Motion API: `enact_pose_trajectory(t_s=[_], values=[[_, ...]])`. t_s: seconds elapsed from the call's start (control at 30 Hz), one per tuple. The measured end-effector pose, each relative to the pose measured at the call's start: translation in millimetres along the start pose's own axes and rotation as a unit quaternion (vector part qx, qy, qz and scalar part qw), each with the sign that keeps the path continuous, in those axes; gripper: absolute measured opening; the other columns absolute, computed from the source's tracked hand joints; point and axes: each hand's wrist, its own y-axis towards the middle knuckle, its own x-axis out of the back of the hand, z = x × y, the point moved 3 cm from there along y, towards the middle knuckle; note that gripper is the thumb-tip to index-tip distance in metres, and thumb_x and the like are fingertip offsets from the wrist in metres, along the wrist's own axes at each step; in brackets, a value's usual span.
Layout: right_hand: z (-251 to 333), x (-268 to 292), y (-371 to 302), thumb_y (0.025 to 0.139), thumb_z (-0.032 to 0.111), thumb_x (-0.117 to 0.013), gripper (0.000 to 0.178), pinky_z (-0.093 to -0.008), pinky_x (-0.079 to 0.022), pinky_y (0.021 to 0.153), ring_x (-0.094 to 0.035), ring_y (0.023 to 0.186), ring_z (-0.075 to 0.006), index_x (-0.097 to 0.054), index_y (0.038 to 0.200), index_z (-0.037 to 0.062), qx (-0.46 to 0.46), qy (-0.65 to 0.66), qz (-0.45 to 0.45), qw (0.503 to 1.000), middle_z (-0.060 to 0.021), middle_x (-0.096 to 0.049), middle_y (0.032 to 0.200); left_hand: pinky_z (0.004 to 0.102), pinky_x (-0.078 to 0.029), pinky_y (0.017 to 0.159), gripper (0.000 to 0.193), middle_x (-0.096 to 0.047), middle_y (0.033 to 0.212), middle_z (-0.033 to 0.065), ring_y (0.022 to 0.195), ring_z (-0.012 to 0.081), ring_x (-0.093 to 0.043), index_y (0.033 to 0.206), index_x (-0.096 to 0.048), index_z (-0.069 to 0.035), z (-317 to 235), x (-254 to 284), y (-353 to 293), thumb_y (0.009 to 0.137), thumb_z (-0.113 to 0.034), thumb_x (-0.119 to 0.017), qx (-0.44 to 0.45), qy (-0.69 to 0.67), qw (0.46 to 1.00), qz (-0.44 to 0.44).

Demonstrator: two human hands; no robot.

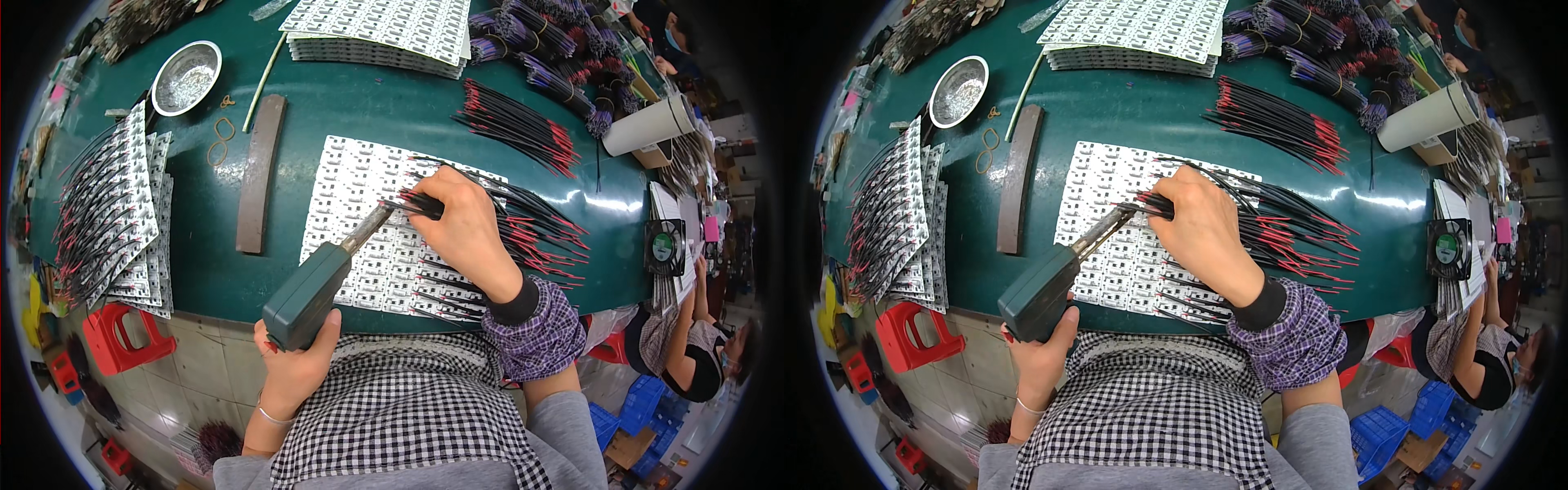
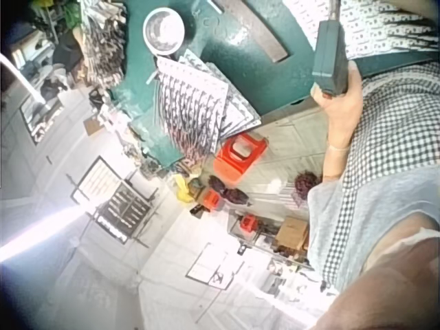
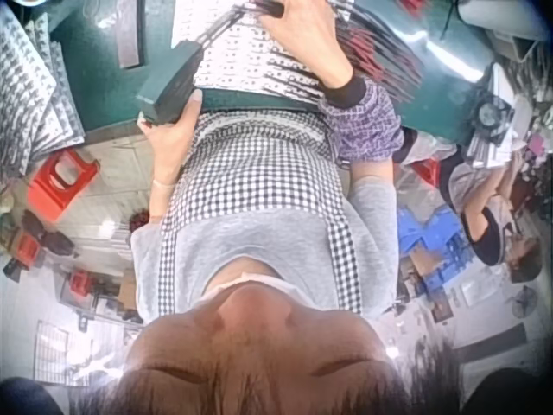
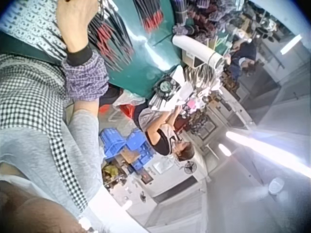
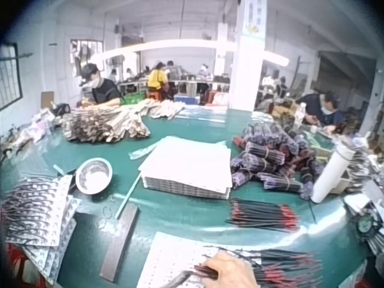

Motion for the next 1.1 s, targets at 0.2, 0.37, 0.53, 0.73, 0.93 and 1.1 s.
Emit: enact_pose_trajectory(t_s=[0.2,0.37,0.53,0.73,0.93,1.1], values=[[-0.2,-1.0,3.8,0.070,0.008,-0.072,0.020,-0.0418,-0.047,0.069,-0.060,0.077,-0.0343,-0.069,0.087,-0.0026,-0.014,-0.008,0.013,1.000,-0.0143,-0.059,0.080,0.0234,-0.047,0.058,0.013,-0.070,0.080,0.0043,0.066,0.0075,-0.061,0.090,-0.069,0.003,4.2,-4.8,3.0,0.081,-0.003,-0.076,-0.014,0.000,1.000,0.010],[-2.2,-0.4,4.0,0.069,0.008,-0.072,0.021,-0.0415,-0.047,0.069,-0.060,0.078,-0.0340,-0.069,0.087,-0.0023,-0.024,0.005,0.019,1.000,-0.0143,-0.059,0.081,0.0244,-0.048,0.058,0.012,-0.069,0.079,0.0039,0.063,0.0084,-0.061,0.089,-0.069,0.002,-0.4,-3.5,3.9,0.081,-0.003,-0.076,-0.093,0.039,0.995,0.009],[-0.6,-0.8,4.5,0.069,0.007,-0.072,0.021,-0.0414,-0.047,0.070,-0.060,0.079,-0.0336,-0.070,0.088,-0.0025,-0.023,0.000,0.030,0.999,-0.0141,-0.059,0.082,0.0248,-0.048,0.059,0.012,-0.070,0.080,0.0043,0.065,0.0101,-0.062,0.088,-0.069,0.001,6.9,4.5,-2.0,0.080,-0.003,-0.077,-0.050,0.049,0.997,-0.014],[-1.8,3.0,2.2,0.075,0.010,-0.074,0.021,-0.0427,-0.049,0.072,-0.062,0.082,-0.0336,-0.070,0.092,-0.0015,-0.010,0.018,0.031,0.999,-0.0143,-0.060,0.087,0.0247,-0.051,0.064,0.015,-0.071,0.085,0.0054,0.070,0.0109,-0.065,0.092,-0.070,0.002,9.8,13.8,-6.4,0.079,-0.002,-0.076,-0.028,0.045,0.998,-0.031],[3.0,20.0,-3.6,0.084,0.005,-0.070,0.017,-0.0365,-0.049,0.072,-0.063,0.080,-0.0304,-0.069,0.100,-0.0019,-0.011,0.128,0.000,0.992,-0.0142,-0.062,0.088,0.0259,-0.054,0.078,0.026,-0.071,0.100,0.0070,0.087,0.0122,-0.066,0.106,-0.069,0.005,3.3,12.7,-8.4,0.081,0.005,-0.073,-0.009,-0.047,0.998,-0.039],[15.5,22.9,-11.8,0.081,0.003,-0.072,0.018,-0.0341,-0.051,0.069,-0.067,0.078,-0.0288,-0.070,0.098,-0.0017,-0.009,0.166,-0.034,0.986,-0.0140,-0.067,0.088,0.0219,-0.045,0.049,0.041,-0.067,0.109,0.0138,0.060,0.0088,-0.056,0.122,-0.058,0.005,17.1,20.2,-9.4,0.083,0.011,-0.066,-0.082,-0.013,0.996,-0.023]])
